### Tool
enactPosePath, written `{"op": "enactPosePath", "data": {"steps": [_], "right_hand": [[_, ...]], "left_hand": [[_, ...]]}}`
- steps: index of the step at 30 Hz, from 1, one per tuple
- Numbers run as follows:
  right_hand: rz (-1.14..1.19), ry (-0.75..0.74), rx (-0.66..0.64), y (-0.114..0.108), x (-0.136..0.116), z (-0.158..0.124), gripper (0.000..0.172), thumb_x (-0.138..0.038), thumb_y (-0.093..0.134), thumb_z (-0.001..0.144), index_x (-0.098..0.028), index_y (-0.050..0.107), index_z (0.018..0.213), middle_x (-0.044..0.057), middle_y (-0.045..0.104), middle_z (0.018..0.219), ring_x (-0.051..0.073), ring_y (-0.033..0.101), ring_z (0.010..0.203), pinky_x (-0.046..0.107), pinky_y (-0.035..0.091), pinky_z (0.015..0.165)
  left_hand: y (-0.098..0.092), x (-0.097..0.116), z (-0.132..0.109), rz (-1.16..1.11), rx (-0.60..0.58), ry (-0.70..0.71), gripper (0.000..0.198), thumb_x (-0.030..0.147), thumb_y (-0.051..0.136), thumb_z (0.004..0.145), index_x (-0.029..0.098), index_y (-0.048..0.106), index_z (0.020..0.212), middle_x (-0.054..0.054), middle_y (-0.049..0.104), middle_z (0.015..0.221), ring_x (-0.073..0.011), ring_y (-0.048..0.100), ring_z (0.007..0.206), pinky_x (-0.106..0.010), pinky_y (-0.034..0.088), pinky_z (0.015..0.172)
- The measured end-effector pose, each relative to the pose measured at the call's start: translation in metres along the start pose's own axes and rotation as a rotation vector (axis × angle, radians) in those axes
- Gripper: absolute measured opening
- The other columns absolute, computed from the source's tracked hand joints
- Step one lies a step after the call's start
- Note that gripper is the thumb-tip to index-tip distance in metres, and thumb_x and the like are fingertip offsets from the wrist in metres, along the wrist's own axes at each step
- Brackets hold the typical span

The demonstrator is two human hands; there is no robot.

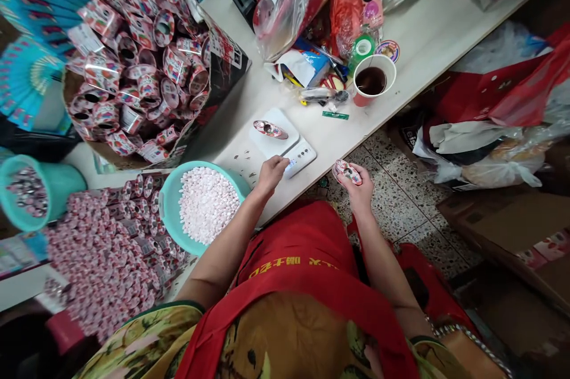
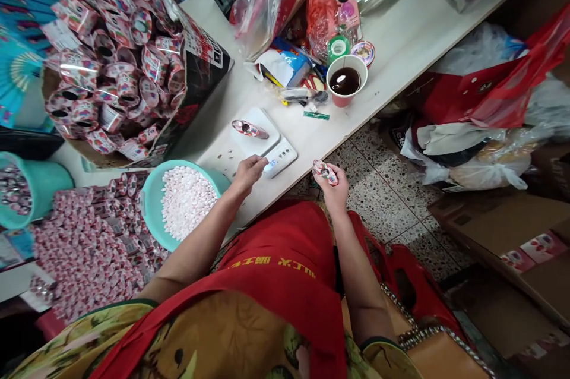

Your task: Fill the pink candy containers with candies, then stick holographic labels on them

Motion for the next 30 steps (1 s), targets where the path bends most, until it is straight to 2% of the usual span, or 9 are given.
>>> {"op": "enactPosePath", "data": {"steps": [5,8,10,13,16,20,24,27,30], "right_hand": [[-0.025,-0.065,-0.027,0.001,0.008,-0.023,0.050,-0.039,0.085,0.063,-0.018,0.070,0.106,0.005,0.073,0.101,0.019,0.067,0.088,0.032,0.054,0.081],[-0.026,-0.108,-0.039,0.004,0.017,-0.031,0.049,-0.038,0.085,0.064,-0.018,0.070,0.106,0.005,0.073,0.101,0.018,0.066,0.088,0.032,0.053,0.082],[-0.036,-0.112,-0.044,0.005,0.023,-0.034,0.050,-0.039,0.086,0.064,-0.018,0.070,0.107,0.005,0.073,0.101,0.019,0.065,0.088,0.032,0.053,0.082],[-0.049,-0.093,-0.036,0.004,0.030,-0.038,0.053,-0.041,0.086,0.063,-0.018,0.070,0.108,0.006,0.073,0.101,0.019,0.065,0.087,0.033,0.054,0.082],[-0.064,-0.082,-0.010,-0.004,0.028,-0.044,0.055,-0.042,0.087,0.062,-0.017,0.070,0.108,0.006,0.073,0.103,0.020,0.066,0.090,0.034,0.053,0.084],[-0.091,-0.036,-0.005,-0.021,0.017,-0.043,0.059,-0.044,0.087,0.059,-0.016,0.070,0.108,0.007,0.074,0.104,0.021,0.066,0.092,0.035,0.053,0.087],[-0.124,-0.018,-0.033,-0.040,0.000,-0.023,0.059,-0.047,0.087,0.056,-0.017,0.070,0.104,0.007,0.075,0.099,0.021,0.067,0.089,0.036,0.054,0.085],[-0.156,-0.011,-0.119,-0.060,-0.013,0.000,0.054,-0.045,0.085,0.060,-0.018,0.069,0.105,0.007,0.075,0.100,0.022,0.069,0.089,0.036,0.055,0.083],[-0.205,-0.013,-0.208,-0.089,-0.026,0.025,0.051,-0.043,0.084,0.064,-0.020,0.069,0.106,0.006,0.076,0.102,0.022,0.070,0.089,0.035,0.056,0.081]], "left_hand": [[-0.080,-0.022,-0.044,0.393,0.392,0.274,0.022,0.039,0.052,0.092,0.021,0.063,0.088,-0.001,0.062,0.077,-0.0173,0.055,0.072,-0.027,0.043,0.068],[-0.140,-0.067,-0.076,0.652,0.710,0.275,0.027,0.038,0.045,0.096,0.020,0.065,0.091,-0.006,0.065,0.080,-0.0220,0.056,0.076,-0.033,0.043,0.075],[-0.166,-0.099,-0.087,0.749,0.714,0.349,0.028,0.038,0.047,0.096,0.020,0.067,0.090,-0.010,0.068,0.085,-0.0252,0.059,0.083,-0.037,0.044,0.080],[-0.186,-0.130,-0.095,0.776,0.708,0.492,0.026,0.038,0.052,0.096,0.019,0.070,0.091,-0.012,0.072,0.092,-0.0270,0.062,0.089,-0.040,0.044,0.087],[-0.182,-0.126,-0.098,0.762,0.783,0.578,0.021,0.033,0.055,0.097,0.019,0.071,0.096,-0.013,0.073,0.098,-0.0272,0.063,0.096,-0.042,0.043,0.092],[-0.123,-0.072,-0.083,0.639,0.778,0.760,0.017,0.027,0.055,0.098,0.020,0.070,0.099,-0.011,0.072,0.098,-0.0252,0.062,0.095,-0.041,0.044,0.091],[0.000,0.004,-0.030,0.643,0.384,0.932,0.022,0.023,0.048,0.101,0.020,0.070,0.104,-0.010,0.072,0.105,-0.0236,0.061,0.099,-0.038,0.047,0.091],[0.088,0.050,0.023,0.814,0.105,0.840,0.032,0.013,0.045,0.098,0.022,0.069,0.117,-0.012,0.068,0.119,-0.0252,0.058,0.108,-0.038,0.046,0.093],[0.138,0.076,0.063,0.981,0.030,0.700,0.041,0.012,0.042,0.098,0.024,0.062,0.133,-0.015,0.062,0.126,-0.0289,0.054,0.113,-0.041,0.046,0.091]]}}
Point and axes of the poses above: each hand's wrist, its own z-axis towards the middle knuckle, its own y-axis out of the palm, x = y × z, the point moved 3 cm from there along z, towards the middle knuckle
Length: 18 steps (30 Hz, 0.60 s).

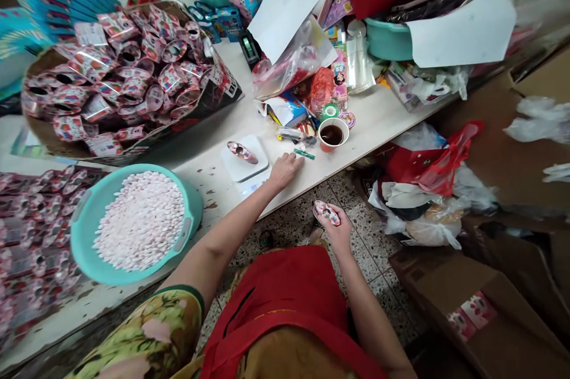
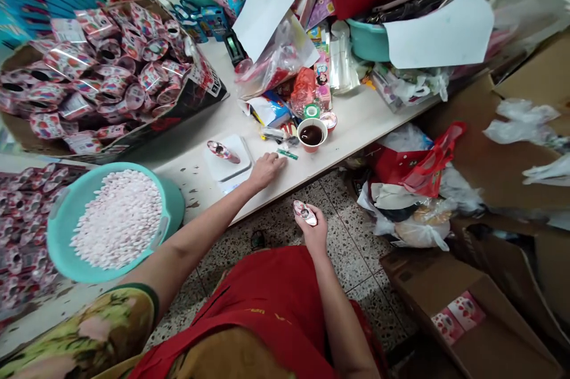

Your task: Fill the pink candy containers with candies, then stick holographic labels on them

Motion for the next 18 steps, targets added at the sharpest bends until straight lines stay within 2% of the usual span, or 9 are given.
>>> {"op": "enactPosePath", "data": {"steps": [3,6,8,11,13,16,18], "right_hand": [[-0.037,0.012,-0.046,-0.036,-0.004,0.017,0.049,-0.043,0.084,0.066,-0.021,0.069,0.107,0.006,0.076,0.102,0.022,0.069,0.088,0.035,0.056,0.081],[-0.084,0.022,-0.068,-0.061,-0.009,0.034,0.049,-0.044,0.084,0.064,-0.021,0.070,0.105,0.006,0.075,0.101,0.023,0.069,0.089,0.036,0.056,0.082],[-0.122,0.024,-0.070,-0.069,-0.013,0.043,0.049,-0.045,0.084,0.064,-0.020,0.071,0.104,0.007,0.075,0.102,0.024,0.069,0.090,0.037,0.055,0.083],[-0.143,0.033,-0.075,-0.072,-0.018,0.056,0.054,-0.047,0.085,0.062,-0.018,0.070,0.105,0.008,0.075,0.103,0.024,0.068,0.091,0.038,0.054,0.086],[-0.153,0.030,-0.091,-0.069,-0.020,0.062,0.057,-0.047,0.086,0.061,-0.017,0.070,0.107,0.009,0.074,0.105,0.023,0.068,0.092,0.038,0.053,0.087],[-0.183,0.012,-0.118,-0.063,-0.022,0.070,0.058,-0.047,0.086,0.061,-0.016,0.070,0.107,0.009,0.074,0.104,0.023,0.067,0.093,0.038,0.053,0.087],[-0.201,0.008,-0.128,-0.059,-0.024,0.075,0.058,-0.048,0.086,0.061,-0.016,0.071,0.107,0.009,0.074,0.104,0.023,0.067,0.093,0.038,0.053,0.087]], "left_hand": [[0.007,0.009,0.021,0.086,-0.043,-0.074,0.040,0.017,0.039,0.101,0.023,0.060,0.135,-0.018,0.059,0.127,-0.0320,0.050,0.115,-0.042,0.047,0.087],[0.007,0.010,0.021,0.075,-0.056,-0.175,0.033,0.020,0.039,0.102,0.020,0.066,0.122,-0.018,0.057,0.128,-0.0328,0.049,0.116,-0.042,0.046,0.086],[0.005,0.008,0.018,0.027,-0.055,-0.244,0.030,0.021,0.042,0.102,0.019,0.067,0.118,-0.017,0.057,0.126,-0.0322,0.049,0.116,-0.041,0.046,0.088],[0.003,0.002,0.020,-0.057,-0.038,-0.272,0.032,0.021,0.046,0.101,0.022,0.064,0.127,-0.014,0.059,0.122,-0.0301,0.050,0.115,-0.039,0.045,0.090],[0.002,-0.001,0.024,-0.107,-0.040,-0.276,0.029,0.022,0.048,0.101,0.024,0.065,0.124,-0.012,0.059,0.120,-0.0292,0.051,0.114,-0.038,0.045,0.090],[-0.001,-0.001,0.030,-0.233,-0.027,-0.349,0.014,0.019,0.054,0.098,0.018,0.067,0.102,-0.014,0.060,0.118,-0.0287,0.051,0.114,-0.038,0.044,0.090],[-0.003,0.003,0.030,-0.437,0.055,-0.461,0.012,0.008,0.056,0.093,0.016,0.064,0.087,-0.015,0.062,0.114,-0.0277,0.052,0.115,-0.038,0.042,0.093]]}}
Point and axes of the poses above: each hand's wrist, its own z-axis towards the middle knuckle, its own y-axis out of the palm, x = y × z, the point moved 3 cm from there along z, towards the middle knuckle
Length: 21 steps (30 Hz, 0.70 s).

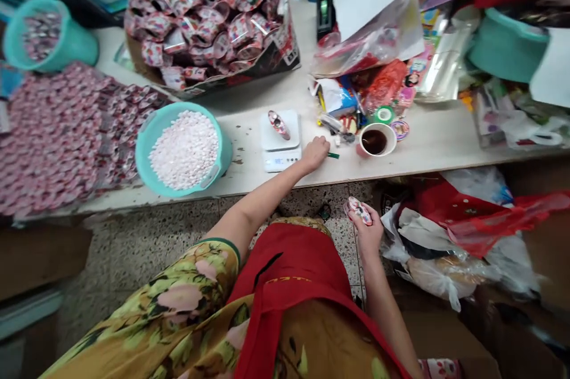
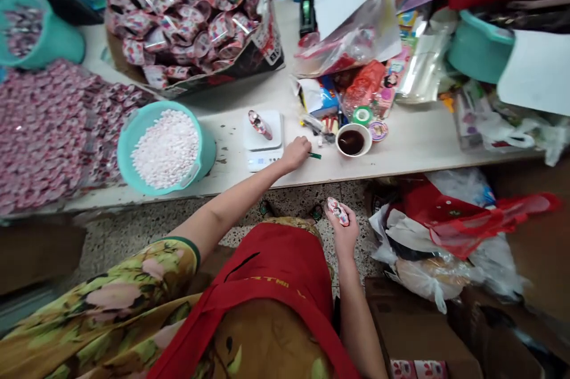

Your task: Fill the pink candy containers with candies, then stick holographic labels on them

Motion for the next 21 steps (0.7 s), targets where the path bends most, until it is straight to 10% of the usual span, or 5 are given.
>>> {"op": "enactPosePath", "data": {"steps": [6,12,21], "right_hand": [[-0.063,-0.018,-0.030,0.011,-0.012,0.010,0.063,-0.049,0.087,0.057,-0.015,0.071,0.108,0.010,0.073,0.103,0.024,0.066,0.091,0.038,0.053,0.084],[-0.080,-0.076,-0.089,0.017,-0.024,0.016,0.060,-0.047,0.086,0.059,-0.016,0.071,0.108,0.009,0.073,0.104,0.023,0.067,0.092,0.037,0.053,0.085],[-0.081,-0.072,-0.145,0.029,-0.034,0.017,0.061,-0.046,0.087,0.058,-0.016,0.072,0.108,0.008,0.073,0.104,0.022,0.067,0.093,0.038,0.054,0.087]], "left_hand": [[-0.002,-0.015,-0.057,-0.474,0.197,-0.275,0.012,0.007,0.062,0.088,0.019,0.060,0.087,-0.002,0.064,0.078,-0.0156,0.062,0.079,-0.027,0.043,0.074],[-0.022,-0.089,-0.135,-1.101,0.549,-0.801,0.012,0.015,0.069,0.084,0.015,0.057,0.084,0.003,0.063,0.065,-0.0068,0.054,0.043,-0.018,0.035,0.045],[-0.030,-0.126,-0.123,-1.223,0.767,-0.936,0.012,0.013,0.064,0.087,0.015,0.054,0.080,0.002,0.061,0.058,-0.0069,0.056,0.043,-0.018,0.043,0.047]]}}
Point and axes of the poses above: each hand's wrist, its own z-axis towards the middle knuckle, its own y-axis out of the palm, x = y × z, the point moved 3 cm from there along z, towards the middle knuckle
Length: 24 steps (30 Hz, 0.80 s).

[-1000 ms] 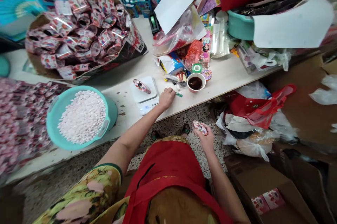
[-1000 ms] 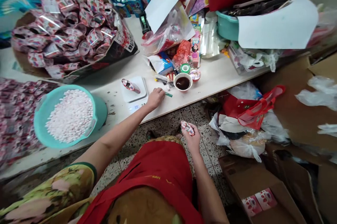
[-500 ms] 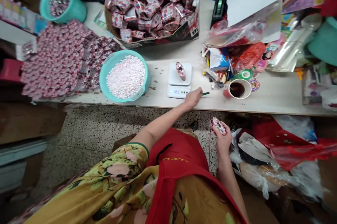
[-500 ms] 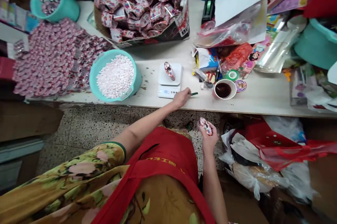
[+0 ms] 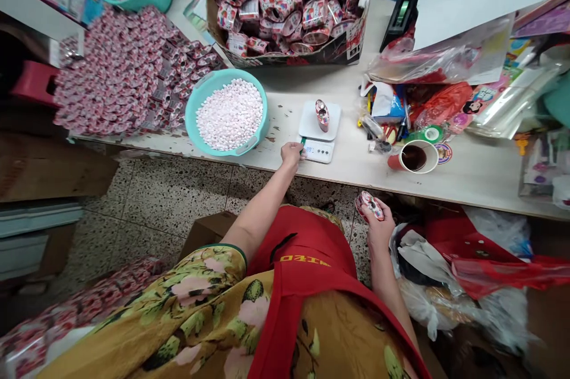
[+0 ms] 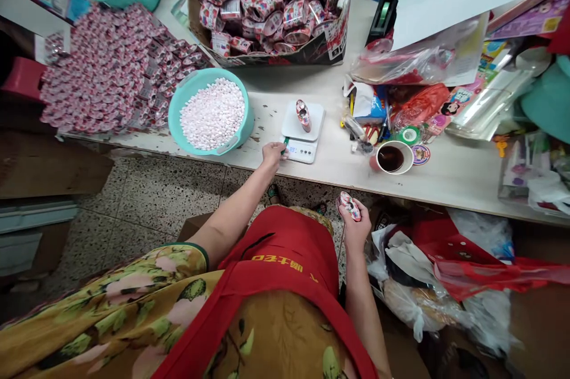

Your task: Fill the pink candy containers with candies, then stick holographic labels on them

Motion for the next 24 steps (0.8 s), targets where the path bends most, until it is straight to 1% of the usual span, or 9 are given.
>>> {"op": "enactPosePath", "data": {"steps": [5,8,10,12,14,17,20,24], "right_hand": [[0.008,0.021,-0.013,-0.005,0.007,0.001,0.060,-0.045,0.087,0.059,-0.016,0.071,0.109,0.008,0.073,0.106,0.022,0.067,0.094,0.039,0.053,0.090],[0.026,0.029,0.009,-0.012,0.013,0.002,0.062,-0.044,0.088,0.058,-0.016,0.071,0.110,0.008,0.073,0.106,0.021,0.066,0.093,0.038,0.053,0.090],[0.022,0.024,0.017,-0.017,0.016,0.003,0.061,-0.044,0.088,0.058,-0.016,0.071,0.110,0.008,0.073,0.105,0.021,0.067,0.093,0.038,0.053,0.089],[0.017,0.020,0.020,-0.022,0.019,0.004,0.062,-0.044,0.088,0.059,-0.016,0.071,0.111,0.008,0.073,0.105,0.021,0.067,0.093,0.038,0.054,0.088],[0.023,0.022,0.024,-0.026,0.022,0.005,0.062,-0.043,0.088,0.059,-0.016,0.071,0.111,0.008,0.073,0.106,0.021,0.067,0.093,0.038,0.054,0.089],[0.040,0.026,0.037,-0.031,0.025,0.005,0.061,-0.042,0.089,0.059,-0.016,0.071,0.111,0.007,0.072,0.106,0.021,0.067,0.093,0.038,0.053,0.090],[0.051,0.021,0.048,-0.036,0.026,0.005,0.061,-0.042,0.089,0.059,-0.016,0.071,0.112,0.007,0.072,0.106,0.020,0.067,0.093,0.037,0.053,0.090],[0.054,0.019,0.042,-0.038,0.026,0.005,0.061,-0.042,0.088,0.059,-0.016,0.071,0.111,0.008,0.073,0.107,0.020,0.067,0.093,0.036,0.053,0.088]], "left_hand": [[0.022,-0.001,-0.003,-0.052,0.055,-0.012,0.012,0.011,0.064,0.085,0.016,0.052,0.084,0.004,0.059,0.059,-0.0083,0.059,0.046,-0.019,0.046,0.051],[0.036,-0.003,-0.012,-0.094,0.083,-0.018,0.010,0.010,0.060,0.087,0.016,0.052,0.085,0.004,0.058,0.058,-0.0092,0.060,0.048,-0.019,0.046,0.052],[0.045,-0.007,-0.021,-0.107,0.081,-0.024,0.011,0.009,0.058,0.089,0.016,0.051,0.084,0.004,0.057,0.056,-0.0085,0.059,0.047,-0.018,0.044,0.051],[0.055,-0.012,-0.030,-0.093,0.039,-0.028,0.014,0.007,0.058,0.089,0.016,0.050,0.082,0.005,0.056,0.054,-0.0071,0.055,0.045,-0.017,0.041,0.049],[0.066,-0.017,-0.040,-0.066,-0.032,-0.021,0.016,0.005,0.059,0.088,0.016,0.050,0.080,0.006,0.054,0.053,-0.0061,0.052,0.042,-0.017,0.039,0.047],[0.078,-0.023,-0.051,-0.008,-0.124,-0.006,0.016,0.007,0.060,0.089,0.016,0.051,0.079,0.007,0.053,0.053,-0.0058,0.050,0.040,-0.017,0.035,0.045],[0.075,-0.023,-0.056,0.032,-0.145,0.012,0.016,0.008,0.060,0.089,0.016,0.051,0.079,0.006,0.054,0.053,-0.0064,0.050,0.040,-0.017,0.034,0.044],[0.051,-0.018,-0.050,0.039,-0.108,0.052,0.015,0.009,0.060,0.089,0.016,0.051,0.081,0.005,0.056,0.054,-0.0071,0.050,0.039,-0.018,0.034,0.042]]}}
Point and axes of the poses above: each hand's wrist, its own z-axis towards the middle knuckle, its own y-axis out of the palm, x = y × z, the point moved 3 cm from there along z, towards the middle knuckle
